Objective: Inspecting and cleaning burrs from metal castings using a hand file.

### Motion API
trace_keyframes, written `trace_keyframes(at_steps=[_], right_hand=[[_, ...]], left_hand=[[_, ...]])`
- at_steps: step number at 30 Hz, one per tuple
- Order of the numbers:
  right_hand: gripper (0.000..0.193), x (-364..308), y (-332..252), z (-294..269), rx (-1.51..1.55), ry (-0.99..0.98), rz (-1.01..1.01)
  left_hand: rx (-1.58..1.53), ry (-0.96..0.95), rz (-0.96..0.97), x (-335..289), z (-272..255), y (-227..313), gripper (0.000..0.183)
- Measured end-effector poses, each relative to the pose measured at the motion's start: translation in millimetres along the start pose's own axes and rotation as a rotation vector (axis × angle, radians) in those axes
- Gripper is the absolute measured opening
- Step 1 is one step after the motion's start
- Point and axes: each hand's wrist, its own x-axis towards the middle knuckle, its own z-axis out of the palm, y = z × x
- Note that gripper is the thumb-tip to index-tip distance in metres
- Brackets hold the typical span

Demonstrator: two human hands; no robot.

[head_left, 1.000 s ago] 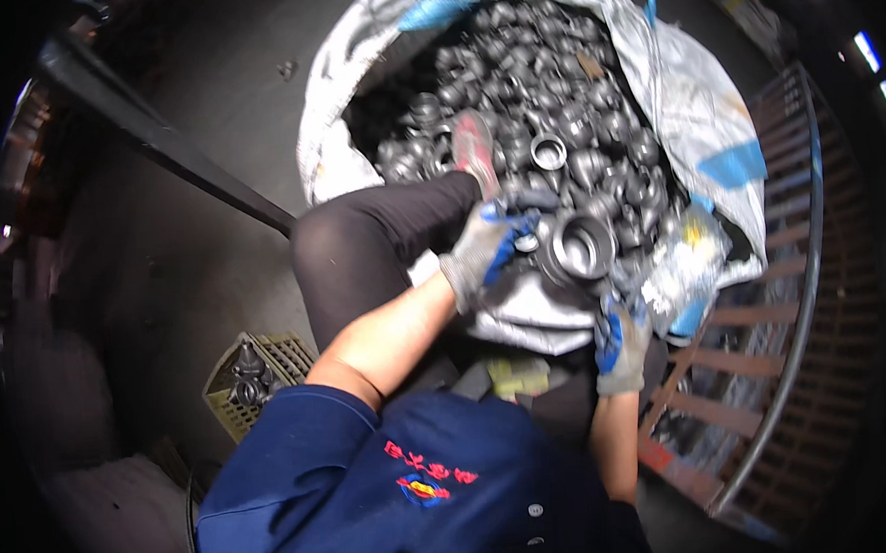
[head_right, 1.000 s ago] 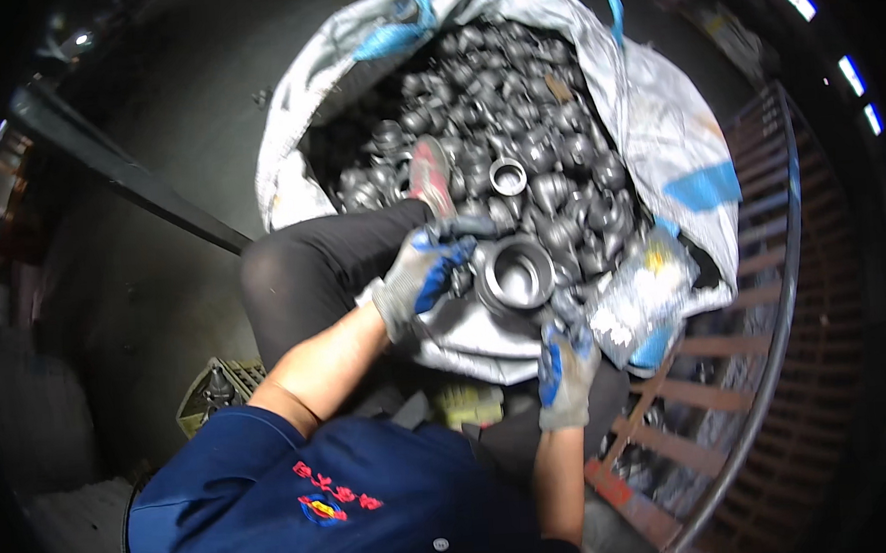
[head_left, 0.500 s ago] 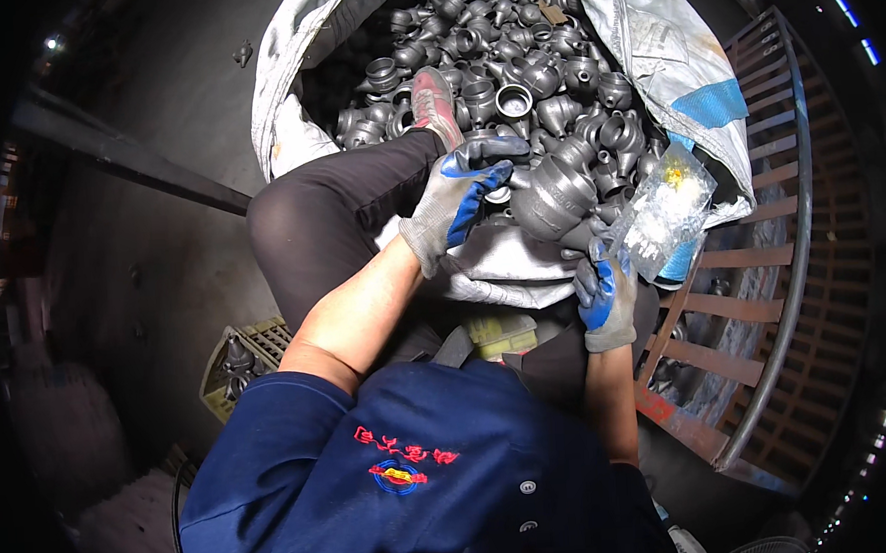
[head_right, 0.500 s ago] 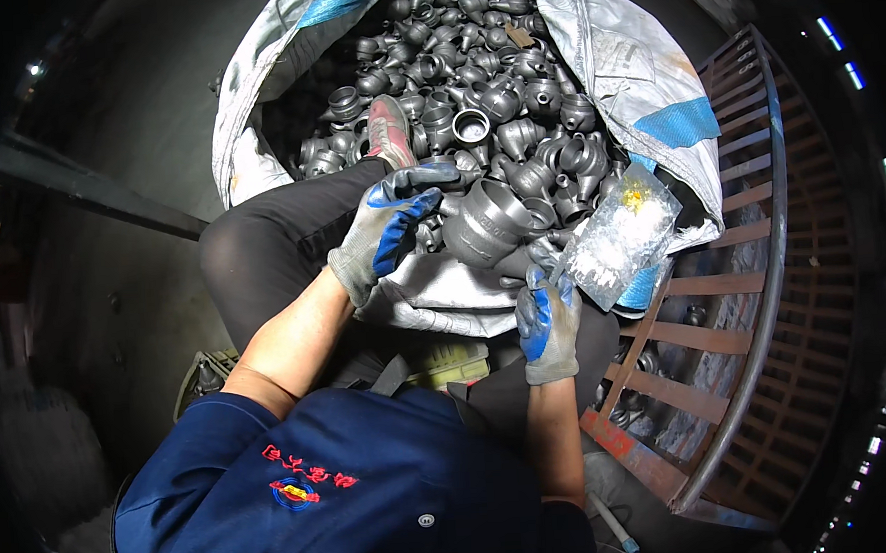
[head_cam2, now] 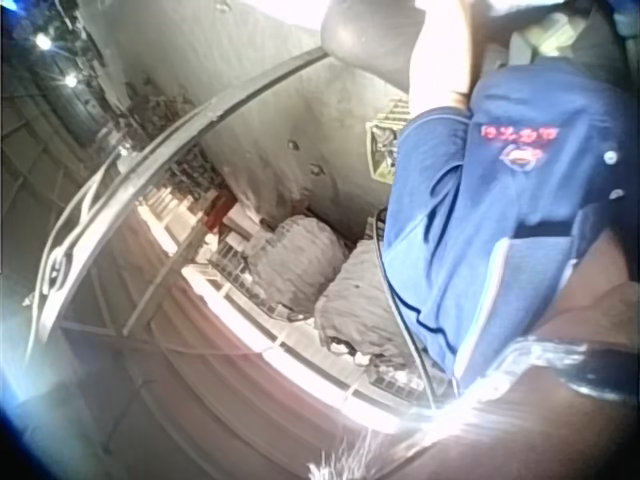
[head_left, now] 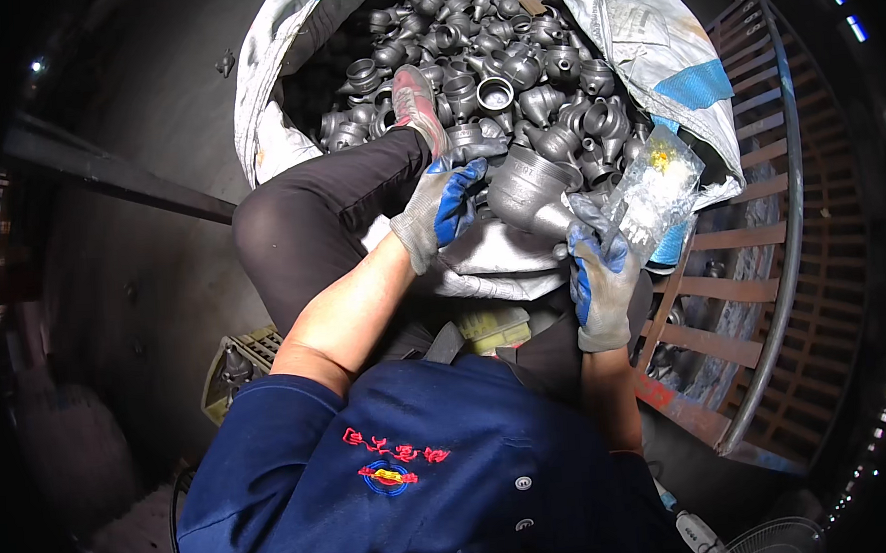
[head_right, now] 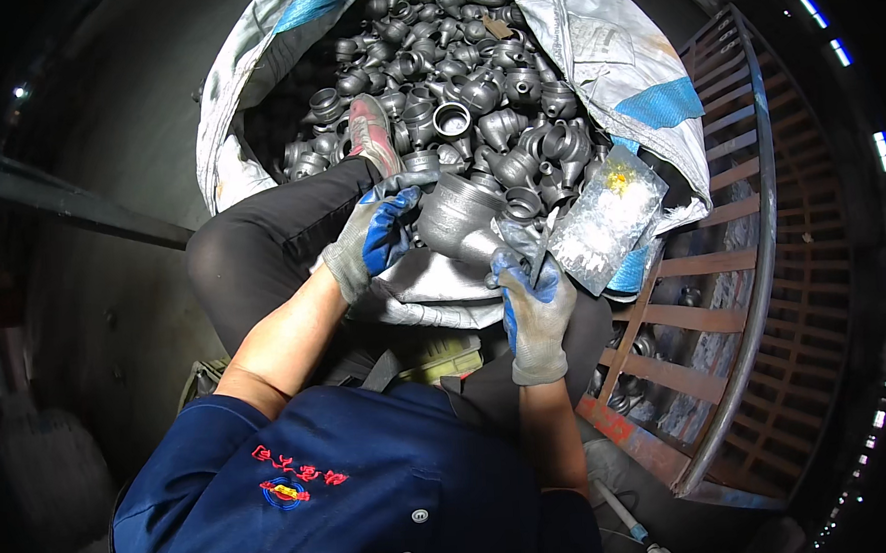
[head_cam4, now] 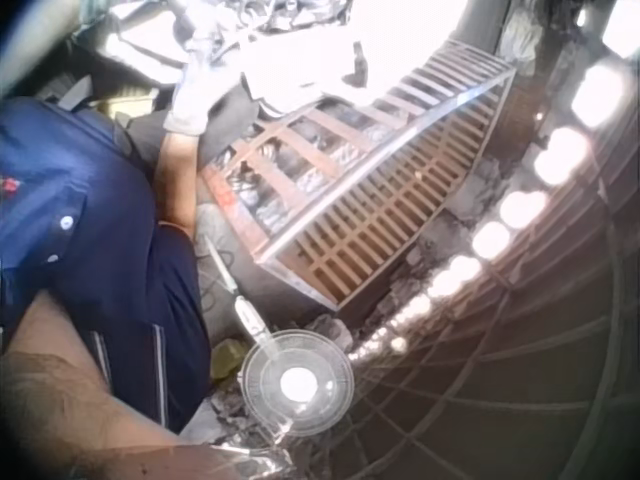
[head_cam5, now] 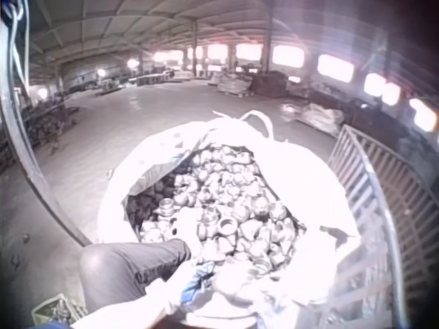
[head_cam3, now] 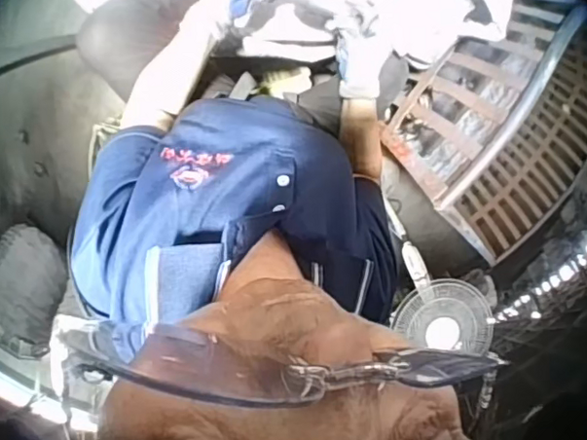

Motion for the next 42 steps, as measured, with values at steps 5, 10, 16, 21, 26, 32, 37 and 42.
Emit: trace_keyframes(at_steps=[5, 10, 16, 21, 26, 32, 37, 42], right_hand=[[0.038, -6.5, -10.9, 8.5, -0.255, -0.057, -0.121], [0.042, -7.7, -13.4, 10.3, -0.066, -0.073, -0.096], [0.043, -4.3, -11.1, -1.4, 0.088, -0.011, -0.052], [0.023, -2.3, -11.7, -3.8, -0.009, 0.092, 0.054], [0.020, 2.6, -3.8, -10.7, -0.013, 0.185, 0.064], [0.029, 3.1, 3.4, -14.9, 0.019, 0.198, 0.130], [0.017, 0.8, 3.7, -14.9, 0.035, 0.119, 0.073], [0.015, 1.5, 6.0, -23.5, 0.057, 0.114, 0.177]], left_hand=[[-0.021, 0.020, -0.011, 2.4, -1.4, -4.5, 0.025], [0.132, -0.102, -0.015, -3.3, 3.5, 0.8, 0.025], [0.108, 0.033, 0.047, -2.3, 7.3, -3.3, 0.024], [0.252, 0.084, 0.123, -1.3, 7.8, -7.9, 0.023], [0.471, 0.175, 0.004, -2.3, 13.1, -3.0, 0.022], [0.355, 0.242, 0.018, 8.7, -4.6, -20.4, 0.022], [0.343, 0.294, -0.022, 10.9, -1.7, -20.2, 0.024], [0.367, 0.247, -0.087, 6.1, 5.5, -7.7, 0.027]])
